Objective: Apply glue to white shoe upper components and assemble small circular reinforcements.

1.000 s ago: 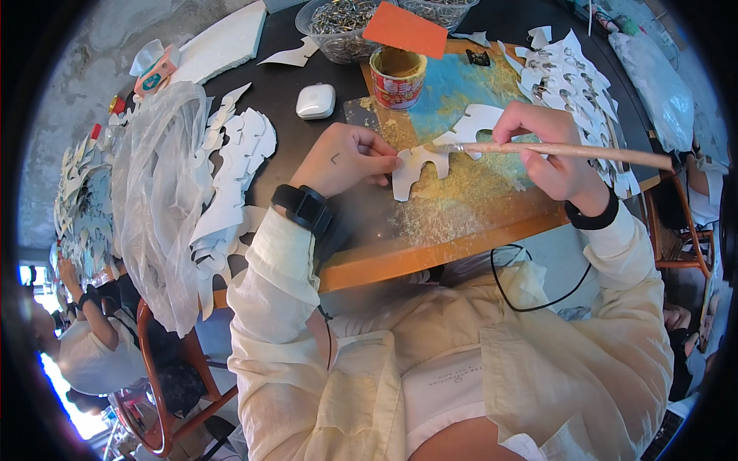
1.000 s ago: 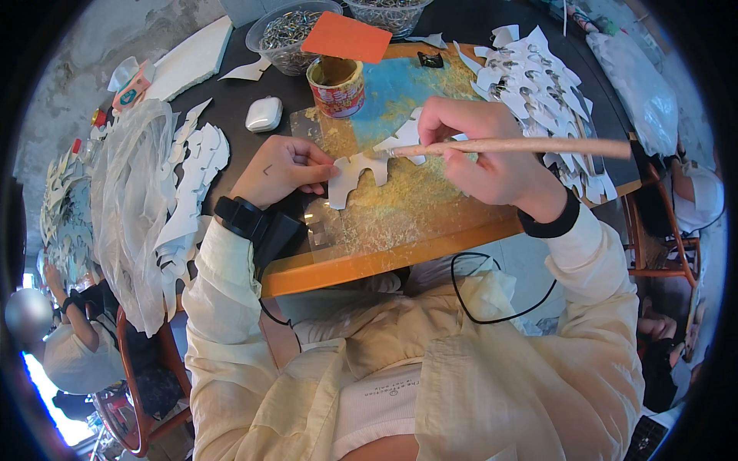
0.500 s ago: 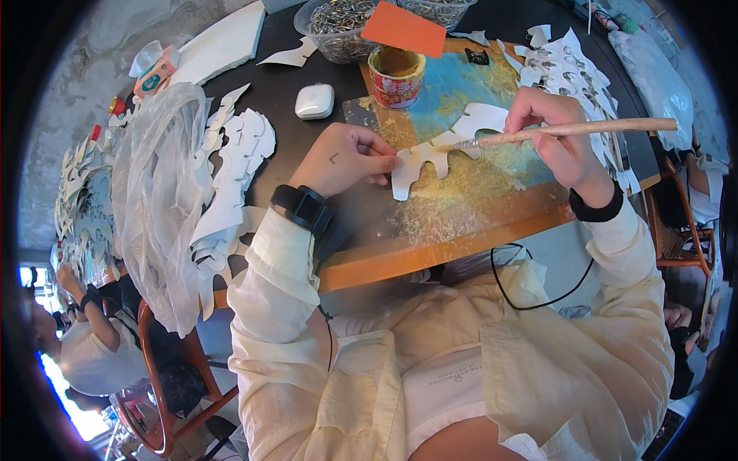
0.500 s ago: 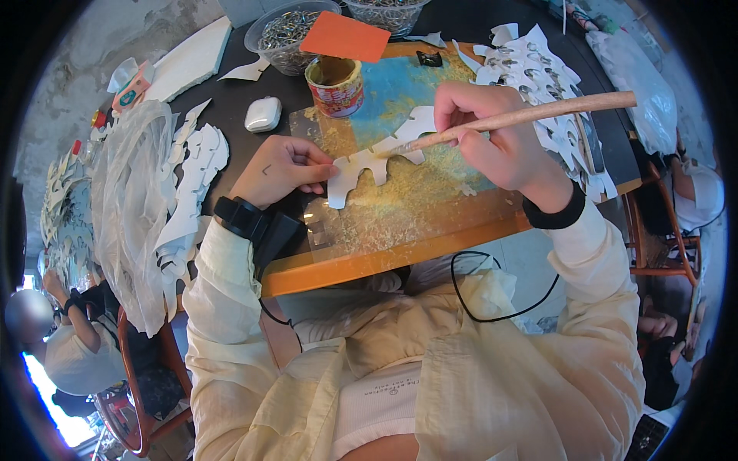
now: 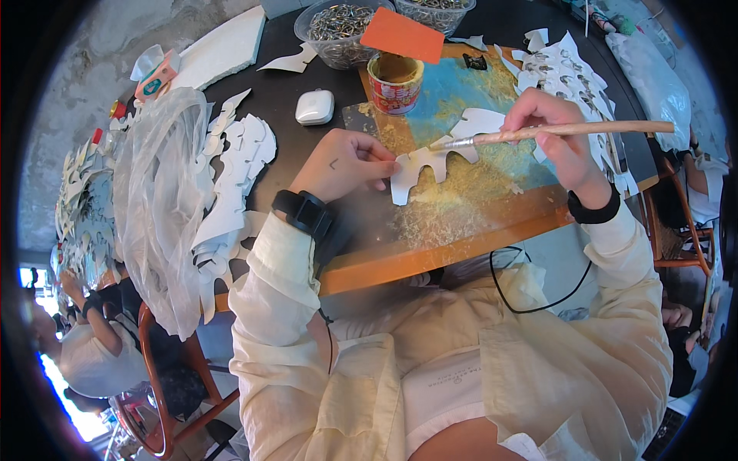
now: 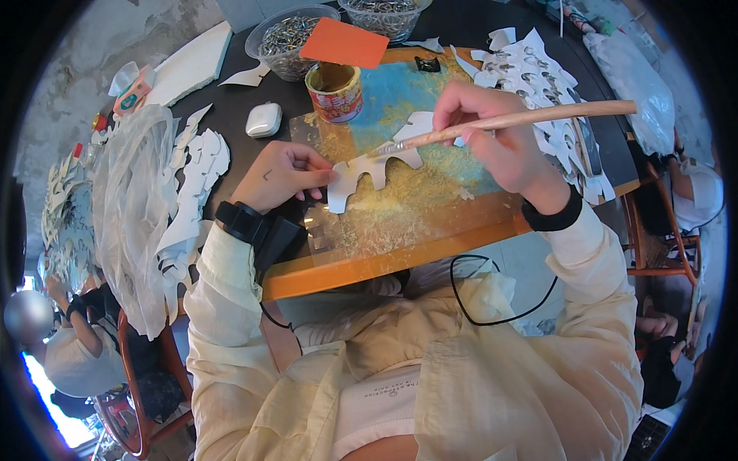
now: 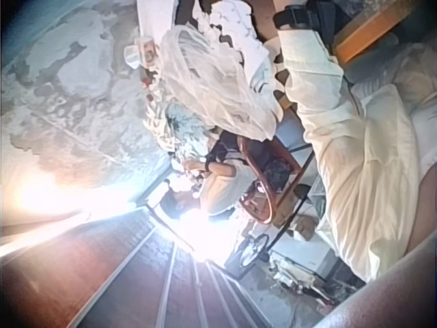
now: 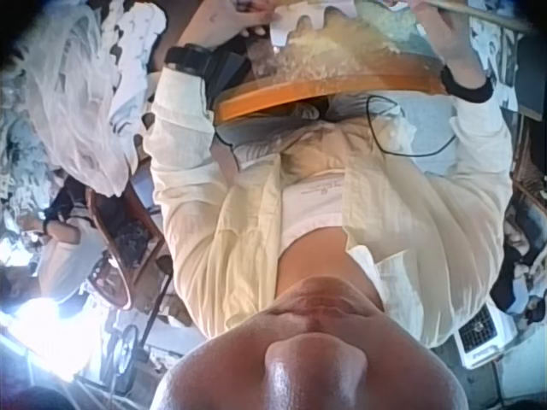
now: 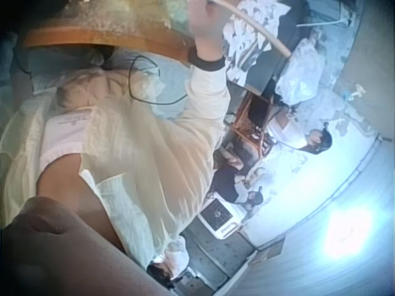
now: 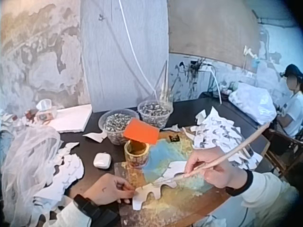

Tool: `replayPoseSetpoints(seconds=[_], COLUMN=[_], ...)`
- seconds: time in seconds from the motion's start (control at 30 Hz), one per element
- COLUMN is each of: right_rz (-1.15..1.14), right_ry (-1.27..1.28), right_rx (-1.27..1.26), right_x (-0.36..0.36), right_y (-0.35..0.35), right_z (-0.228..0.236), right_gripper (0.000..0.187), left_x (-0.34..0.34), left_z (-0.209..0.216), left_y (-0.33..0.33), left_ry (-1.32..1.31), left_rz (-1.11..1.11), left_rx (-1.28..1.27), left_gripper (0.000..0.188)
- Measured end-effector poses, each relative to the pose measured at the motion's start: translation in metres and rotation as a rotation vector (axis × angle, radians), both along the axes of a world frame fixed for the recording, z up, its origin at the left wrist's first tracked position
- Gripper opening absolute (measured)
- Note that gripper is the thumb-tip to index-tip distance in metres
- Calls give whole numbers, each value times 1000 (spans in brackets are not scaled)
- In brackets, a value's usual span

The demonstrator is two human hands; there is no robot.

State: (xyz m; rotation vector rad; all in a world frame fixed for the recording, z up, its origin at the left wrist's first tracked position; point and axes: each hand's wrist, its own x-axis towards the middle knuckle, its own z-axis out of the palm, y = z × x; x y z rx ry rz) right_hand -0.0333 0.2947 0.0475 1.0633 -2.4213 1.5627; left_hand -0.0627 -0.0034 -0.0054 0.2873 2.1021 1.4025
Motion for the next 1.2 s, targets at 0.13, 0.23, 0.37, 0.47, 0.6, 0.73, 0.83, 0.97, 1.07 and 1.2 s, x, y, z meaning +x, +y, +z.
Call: replayPoseSetpoints(seconds=[0.13, 0.23, 0.37, 0.47, 0.6, 0.73, 0.83, 0.97, 1.07, 1.2], right_rz=[8, 13, -7, -35, 15, -11, -90, -216, -122, -187], right_ry=[35, 165, 356, 508, 605, 734, 659, 324, 83, 61], right_rx=[74, 138, 259, 287, 255, 265, 87, -332, -242, -134], right_x=[-1, 0, 6, 8, 8, 8, 5, -17, -47, -64], right_y=[0, 0, -1, 0, 1, 6, 8, -16, -26, -45], right_z=[-5, -3, -5, -5, -2, 7, 16, 30, 31, 30], right_gripper=[16, 15, 16, 17, 19, 21, 23, 27, 22, 19], left_x=[0, 1, 1, 1, 1, -1, -2, -1, 3, 0], left_z=[-1, 0, 0, 2, 2, -2, 1, -4, -3, -7], left_y=[0, 1, 0, 2, 0, -2, 0, 1, -2, -1], left_ry=[27, 8, 12, 13, 1, 32, 32, 87, 61, 58], left_rz=[-3, 3, 4, -1, -3, 0, -6, 7, 74, 118], left_rx=[12, -3, -3, -15, -27, -7, -10, 39, 60, 105], left_gripper=[21, 21, 21, 21, 21, 20, 20, 21, 23, 23])
